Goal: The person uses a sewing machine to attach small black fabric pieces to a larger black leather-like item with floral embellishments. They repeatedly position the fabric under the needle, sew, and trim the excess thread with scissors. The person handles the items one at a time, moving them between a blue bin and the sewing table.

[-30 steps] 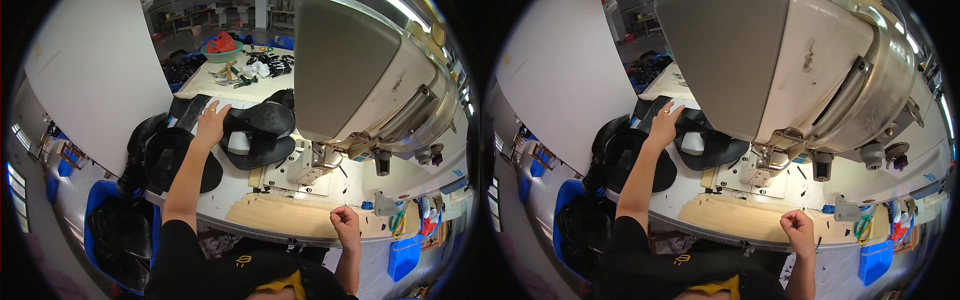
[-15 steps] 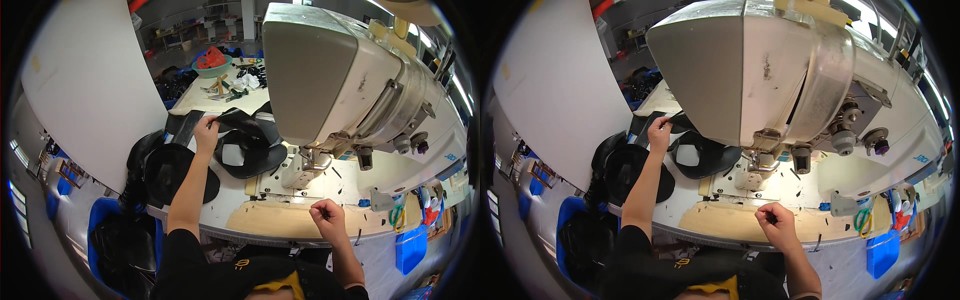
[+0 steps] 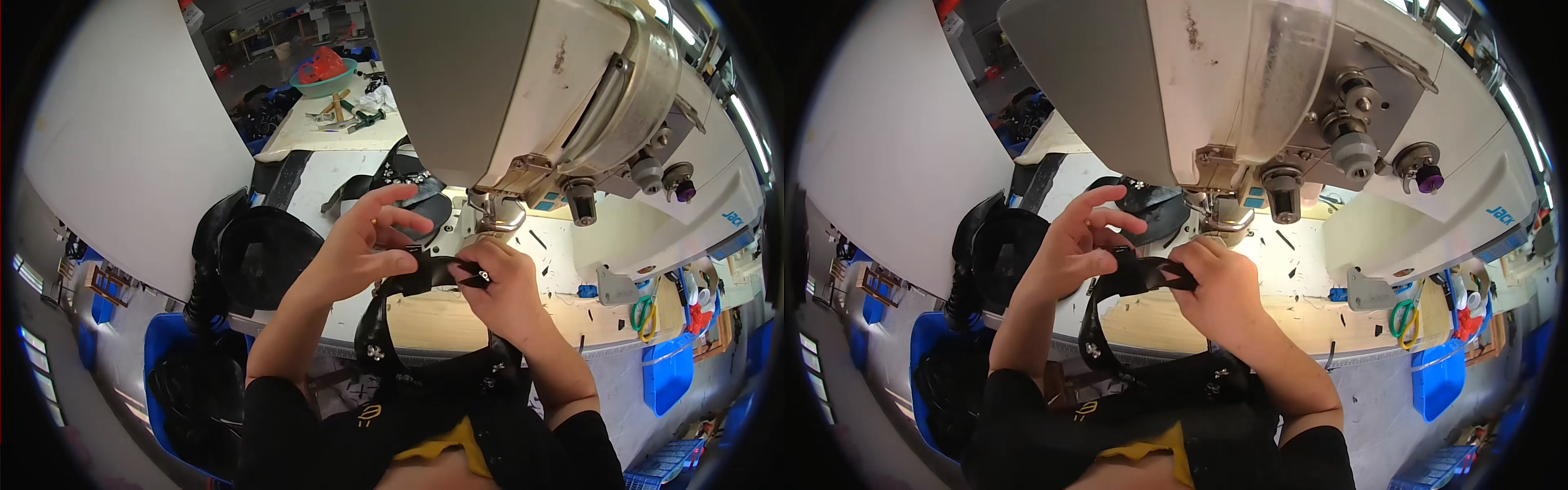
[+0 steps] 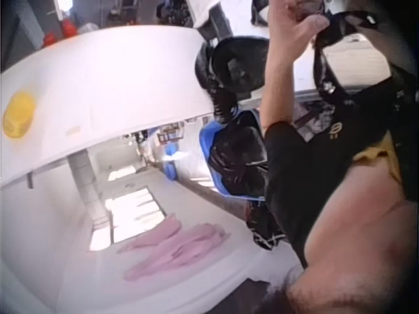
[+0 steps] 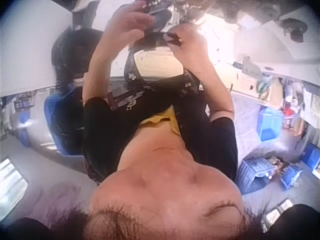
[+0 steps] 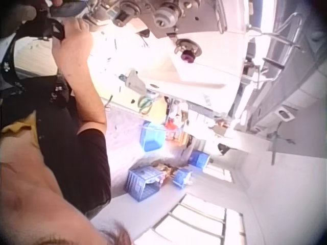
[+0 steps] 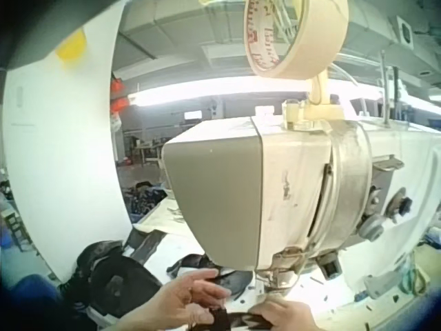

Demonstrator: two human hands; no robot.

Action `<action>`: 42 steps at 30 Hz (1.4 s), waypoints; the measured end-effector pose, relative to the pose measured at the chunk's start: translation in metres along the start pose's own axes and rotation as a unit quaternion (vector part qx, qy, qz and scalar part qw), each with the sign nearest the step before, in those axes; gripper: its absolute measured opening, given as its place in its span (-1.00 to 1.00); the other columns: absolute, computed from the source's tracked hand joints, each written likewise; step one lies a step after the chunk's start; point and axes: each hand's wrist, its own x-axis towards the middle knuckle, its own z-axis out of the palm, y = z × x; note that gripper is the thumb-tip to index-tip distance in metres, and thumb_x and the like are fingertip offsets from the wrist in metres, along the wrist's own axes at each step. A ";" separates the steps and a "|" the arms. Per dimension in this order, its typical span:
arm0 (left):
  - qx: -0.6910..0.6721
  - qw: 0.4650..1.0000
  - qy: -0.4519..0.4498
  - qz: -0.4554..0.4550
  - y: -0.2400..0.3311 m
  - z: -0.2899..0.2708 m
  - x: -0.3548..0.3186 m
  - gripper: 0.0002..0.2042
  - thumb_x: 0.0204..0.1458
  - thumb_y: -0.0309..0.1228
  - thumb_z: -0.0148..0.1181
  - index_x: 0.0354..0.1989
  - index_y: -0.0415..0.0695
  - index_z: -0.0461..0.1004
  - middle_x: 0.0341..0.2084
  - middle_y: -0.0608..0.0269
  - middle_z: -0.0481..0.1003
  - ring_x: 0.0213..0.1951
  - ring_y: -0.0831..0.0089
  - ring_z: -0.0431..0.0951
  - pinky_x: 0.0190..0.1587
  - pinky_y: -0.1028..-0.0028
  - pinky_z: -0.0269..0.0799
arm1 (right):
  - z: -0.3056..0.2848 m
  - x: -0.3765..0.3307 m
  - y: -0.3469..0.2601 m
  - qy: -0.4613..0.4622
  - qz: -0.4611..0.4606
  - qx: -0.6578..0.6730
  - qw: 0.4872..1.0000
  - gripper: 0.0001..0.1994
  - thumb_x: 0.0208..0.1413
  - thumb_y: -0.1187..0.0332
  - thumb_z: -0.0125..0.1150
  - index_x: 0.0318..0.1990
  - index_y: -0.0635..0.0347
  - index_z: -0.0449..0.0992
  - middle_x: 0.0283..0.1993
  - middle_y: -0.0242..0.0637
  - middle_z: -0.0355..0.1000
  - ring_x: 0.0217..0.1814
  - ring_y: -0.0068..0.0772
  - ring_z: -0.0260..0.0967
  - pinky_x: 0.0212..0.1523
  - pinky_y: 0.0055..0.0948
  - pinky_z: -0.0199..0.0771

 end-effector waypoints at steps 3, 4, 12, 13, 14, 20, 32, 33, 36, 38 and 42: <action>0.048 0.994 -0.095 0.004 -0.036 -0.001 0.000 -0.25 -0.10 -0.41 0.46 0.28 -0.21 0.19 -0.04 0.16 0.46 -0.16 0.50 0.49 -0.12 0.55 0.44 | -0.014 -0.011 0.015 0.000 0.068 0.014 0.998 -0.85 -0.14 0.59 0.34 -0.40 0.29 0.47 -0.46 -0.20 0.39 -0.50 -0.22 0.37 -0.47 -0.39 0.35; 0.113 0.986 -0.101 -0.069 -0.035 0.008 -0.001 -0.45 -0.07 -0.41 0.43 0.12 -0.27 0.37 -0.10 0.23 0.48 -0.17 0.52 0.48 -0.08 0.54 0.42 | -0.018 -0.014 0.018 -0.007 0.064 0.015 0.998 -0.85 -0.14 0.59 0.34 -0.39 0.29 0.47 -0.46 -0.20 0.39 -0.49 -0.22 0.37 -0.47 -0.38 0.35; 0.385 0.887 -0.069 0.247 -0.033 0.043 0.024 -0.75 -0.27 -0.64 0.31 -0.35 -0.08 0.54 -0.32 0.37 0.55 -0.16 0.39 0.55 -0.09 0.37 0.29 | -0.064 -0.018 0.021 -0.043 0.018 -0.130 0.990 -0.63 -0.32 0.55 0.34 -0.22 0.12 0.51 -0.24 -0.29 0.43 -0.33 -0.16 0.46 -0.38 -0.26 0.42; 0.430 0.846 -0.059 0.309 -0.032 0.047 0.027 -0.68 -0.40 -0.65 0.25 -0.36 -0.06 0.54 -0.31 0.36 0.55 -0.15 0.29 0.56 -0.11 0.32 0.25 | -0.069 -0.019 0.023 -0.042 0.006 -0.158 0.986 -0.59 -0.36 0.56 0.34 -0.20 0.12 0.51 -0.19 -0.29 0.43 -0.32 -0.17 0.46 -0.37 -0.26 0.42; 0.444 0.832 -0.040 0.329 -0.032 0.050 0.029 -0.67 -0.40 -0.65 0.23 -0.36 -0.05 0.54 -0.31 0.37 0.55 -0.15 0.30 0.56 -0.13 0.32 0.24 | -0.071 -0.018 0.027 -0.035 -0.016 -0.165 0.986 -0.57 -0.40 0.58 0.31 -0.20 0.14 0.52 -0.18 -0.27 0.45 -0.31 -0.16 0.46 -0.36 -0.27 0.43; 0.512 0.767 0.055 0.383 -0.044 0.051 0.046 -0.65 -0.43 -0.64 0.21 -0.36 -0.03 0.53 -0.28 0.42 0.55 -0.17 0.31 0.53 -0.16 0.32 0.21 | -0.068 -0.009 0.050 -0.020 -0.087 -0.195 0.977 -0.54 -0.42 0.57 0.27 -0.17 0.16 0.53 -0.06 -0.29 0.49 -0.34 -0.20 0.45 -0.39 -0.29 0.40; 0.514 0.764 0.079 0.381 -0.045 0.057 0.051 -0.71 -0.37 -0.63 0.23 -0.39 -0.01 0.53 -0.31 0.49 0.53 -0.20 0.40 0.50 -0.20 0.36 0.15 | -0.066 -0.004 0.061 -0.003 -0.091 -0.170 0.981 -0.54 -0.37 0.58 0.17 -0.14 0.15 0.55 0.00 -0.26 0.49 -0.22 -0.17 0.48 -0.31 -0.26 0.43; 0.514 0.765 0.079 0.379 -0.045 0.057 0.051 -0.71 -0.37 -0.63 0.23 -0.39 -0.01 0.54 -0.31 0.50 0.53 -0.20 0.40 0.50 -0.20 0.36 0.15 | -0.065 -0.004 0.062 0.000 -0.094 -0.170 0.981 -0.54 -0.36 0.58 0.17 -0.14 0.15 0.55 0.00 -0.26 0.49 -0.22 -0.17 0.48 -0.32 -0.27 0.43; 0.522 0.762 0.073 0.377 -0.046 0.054 0.050 -0.70 -0.42 -0.58 0.25 -0.38 -0.02 0.54 -0.29 0.43 0.55 -0.19 0.32 0.51 -0.13 0.34 0.23 | -0.064 -0.004 0.062 0.006 -0.096 -0.164 0.982 -0.56 -0.34 0.58 0.17 -0.14 0.16 0.55 -0.01 -0.26 0.49 -0.22 -0.17 0.48 -0.33 -0.27 0.43; 0.518 0.761 0.076 0.382 -0.048 0.054 0.050 -0.69 -0.42 -0.59 0.24 -0.38 -0.02 0.54 -0.30 0.43 0.55 -0.19 0.32 0.51 -0.13 0.34 0.23 | -0.063 -0.004 0.063 0.006 -0.101 -0.164 0.981 -0.56 -0.33 0.57 0.17 -0.14 0.16 0.56 -0.01 -0.26 0.49 -0.23 -0.18 0.48 -0.33 -0.28 0.43; 0.524 0.748 0.084 0.399 -0.048 0.057 0.052 -0.70 -0.36 -0.59 0.24 -0.36 -0.01 0.56 -0.32 0.49 0.51 -0.24 0.41 0.48 -0.20 0.40 0.16 | -0.064 -0.004 0.066 0.007 -0.105 -0.175 0.979 -0.58 -0.32 0.55 0.18 -0.15 0.17 0.57 -0.04 -0.27 0.50 -0.22 -0.19 0.48 -0.32 -0.28 0.43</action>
